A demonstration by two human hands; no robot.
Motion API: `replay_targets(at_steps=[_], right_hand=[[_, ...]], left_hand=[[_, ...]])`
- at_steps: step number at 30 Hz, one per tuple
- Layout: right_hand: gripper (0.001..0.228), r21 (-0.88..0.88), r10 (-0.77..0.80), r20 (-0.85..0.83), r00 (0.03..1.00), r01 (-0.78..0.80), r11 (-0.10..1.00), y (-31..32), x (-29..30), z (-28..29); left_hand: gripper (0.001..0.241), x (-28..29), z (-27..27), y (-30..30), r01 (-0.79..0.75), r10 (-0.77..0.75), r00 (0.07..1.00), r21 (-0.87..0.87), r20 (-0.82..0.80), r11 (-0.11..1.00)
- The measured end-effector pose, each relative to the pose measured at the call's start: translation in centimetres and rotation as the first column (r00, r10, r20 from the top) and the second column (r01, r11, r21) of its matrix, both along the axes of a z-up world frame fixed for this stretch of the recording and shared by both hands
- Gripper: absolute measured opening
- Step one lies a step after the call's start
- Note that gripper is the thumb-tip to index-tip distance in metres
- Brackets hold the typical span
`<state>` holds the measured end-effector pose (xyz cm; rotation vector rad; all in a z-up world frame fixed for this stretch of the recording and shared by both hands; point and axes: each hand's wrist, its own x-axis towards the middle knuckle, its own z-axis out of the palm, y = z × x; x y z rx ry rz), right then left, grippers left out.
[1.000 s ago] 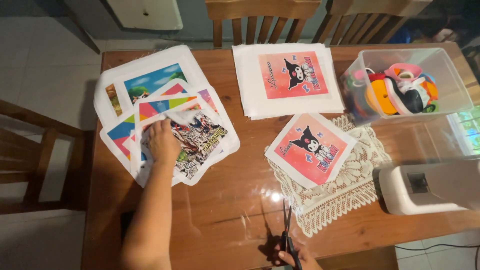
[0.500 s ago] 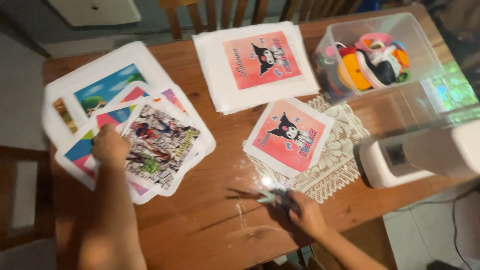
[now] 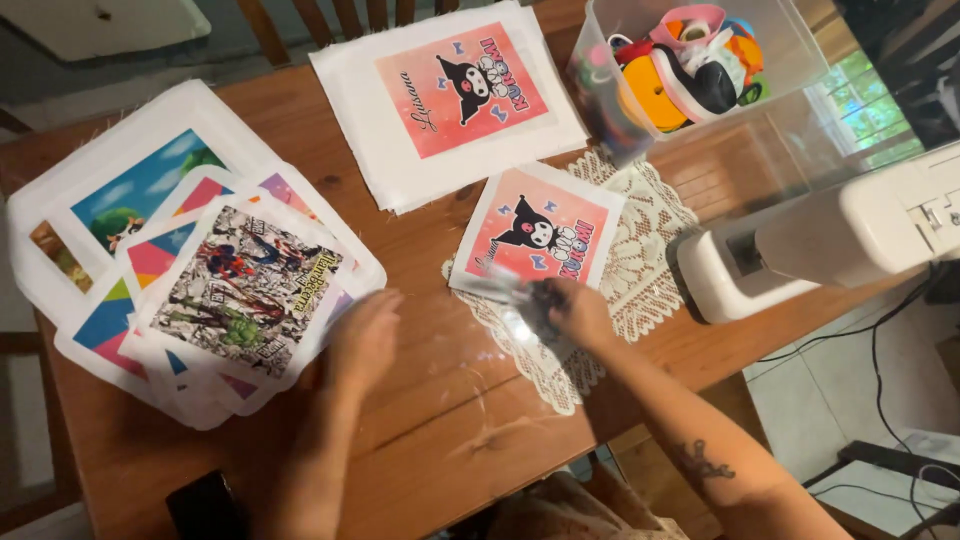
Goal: Cutting out printed cartoon designs from a sheet using scissors
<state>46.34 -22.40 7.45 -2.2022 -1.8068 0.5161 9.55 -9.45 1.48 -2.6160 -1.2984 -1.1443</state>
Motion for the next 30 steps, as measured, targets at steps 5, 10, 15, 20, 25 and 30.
replay_targets(at_steps=[5, 10, 15, 20, 25, 30], right_hand=[[0.023, 0.102, -0.153, -0.749, 0.644, 0.341, 0.934, 1.7, 3.7, 2.5], [0.025, 0.086, -0.121, -0.739, 0.663, 0.270, 0.959, 2.2, 3.7, 5.4], [0.034, 0.086, -0.007, -0.585, 0.811, 0.070, 0.994, 1.7, 0.4, 3.6], [0.019, -0.045, 0.064, -0.644, 0.762, -0.122, 0.992, 0.0, -5.0, 2.8], [0.023, -0.044, -0.171, -0.473, 0.864, 0.171, 0.984, -2.2, -1.7, 2.8], [0.037, -0.060, -0.289, -0.400, 0.869, 0.290, 0.955, -5.7, 0.5, 2.3]], left_hand=[[0.079, 5.9, 5.4, -3.2, -0.056, -0.147, 0.942, -0.574, -0.301, 0.817], [0.075, 11.2, 10.1, -6.5, 0.030, -0.336, 0.869, -0.640, -0.363, 0.768], [0.076, 10.9, 8.7, -17.3, 0.367, -0.632, 0.664, -0.562, -0.400, 0.741], [0.074, 8.6, 6.3, -26.3, 0.551, -0.576, 0.805, -0.537, 0.142, 0.639], [0.045, 8.2, 6.1, -28.2, 0.253, -0.233, 0.967, -0.395, 0.100, 0.883], [0.058, 8.9, 6.4, -27.1, 0.018, -0.046, 0.997, -0.414, -0.058, 0.910]])
